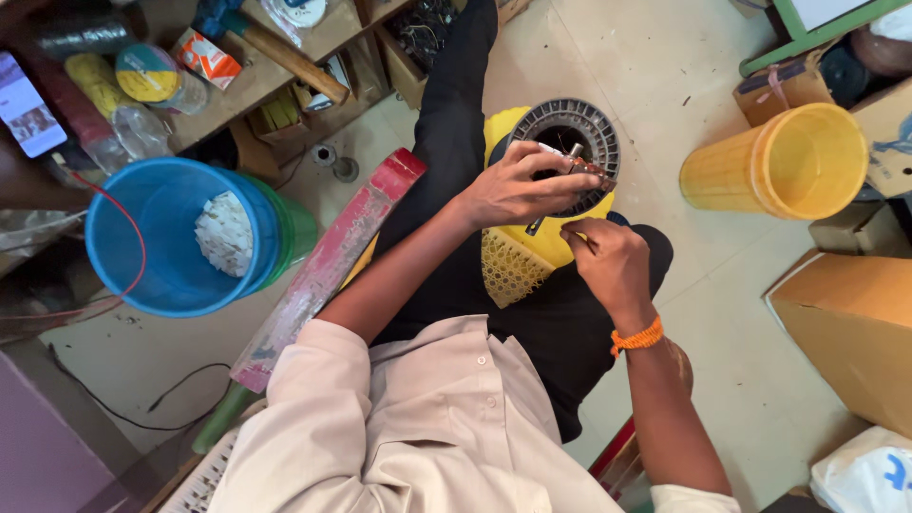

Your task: The person winds copper wire around the poles of a motor stator held in the left hand, using the right hand to guide and wrap the wire. The person rotates the stator as needed to continue winding each pole.

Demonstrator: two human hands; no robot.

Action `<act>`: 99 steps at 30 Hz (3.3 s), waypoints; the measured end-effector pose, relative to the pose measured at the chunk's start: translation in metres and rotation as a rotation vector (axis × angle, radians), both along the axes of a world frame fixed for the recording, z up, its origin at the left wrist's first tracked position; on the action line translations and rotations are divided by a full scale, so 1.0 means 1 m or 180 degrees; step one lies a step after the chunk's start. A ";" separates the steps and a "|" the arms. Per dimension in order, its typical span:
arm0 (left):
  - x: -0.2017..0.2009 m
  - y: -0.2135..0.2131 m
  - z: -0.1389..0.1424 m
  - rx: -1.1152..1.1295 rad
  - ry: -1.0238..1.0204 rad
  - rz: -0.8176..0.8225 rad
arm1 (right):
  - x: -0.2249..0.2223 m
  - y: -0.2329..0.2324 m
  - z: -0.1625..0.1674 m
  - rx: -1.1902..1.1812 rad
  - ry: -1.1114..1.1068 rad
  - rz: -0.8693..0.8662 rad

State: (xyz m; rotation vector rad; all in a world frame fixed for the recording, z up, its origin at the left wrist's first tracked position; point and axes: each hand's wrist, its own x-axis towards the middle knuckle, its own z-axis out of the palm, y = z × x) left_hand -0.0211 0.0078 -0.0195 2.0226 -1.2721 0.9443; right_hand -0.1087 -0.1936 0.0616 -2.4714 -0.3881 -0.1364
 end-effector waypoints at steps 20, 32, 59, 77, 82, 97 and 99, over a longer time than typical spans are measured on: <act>-0.045 -0.053 -0.013 -0.3061 0.4392 0.0144 | 0.091 -0.001 0.018 0.0653 0.0614 -0.0412; -0.051 -0.059 0.026 -0.2294 0.3186 0.1326 | 0.105 -0.061 -0.029 0.1130 0.1154 -0.0913; 0.017 -0.001 0.033 0.0051 0.0942 -0.0535 | 0.015 -0.001 -0.020 -0.0327 -0.0401 -0.0128; -0.030 -0.008 -0.004 -0.1273 0.1791 -0.0026 | 0.036 0.006 0.044 0.0576 0.0483 -0.0351; -0.047 -0.033 -0.001 -0.2102 0.3778 0.0385 | 0.071 0.015 0.037 0.0714 0.0328 -0.0459; -0.040 -0.076 0.009 -0.2946 0.4218 0.1216 | 0.108 -0.056 -0.025 0.1489 0.1345 -0.0764; -0.049 -0.074 0.017 -0.2446 0.4163 0.1518 | 0.105 -0.067 -0.025 0.1645 0.1431 -0.0903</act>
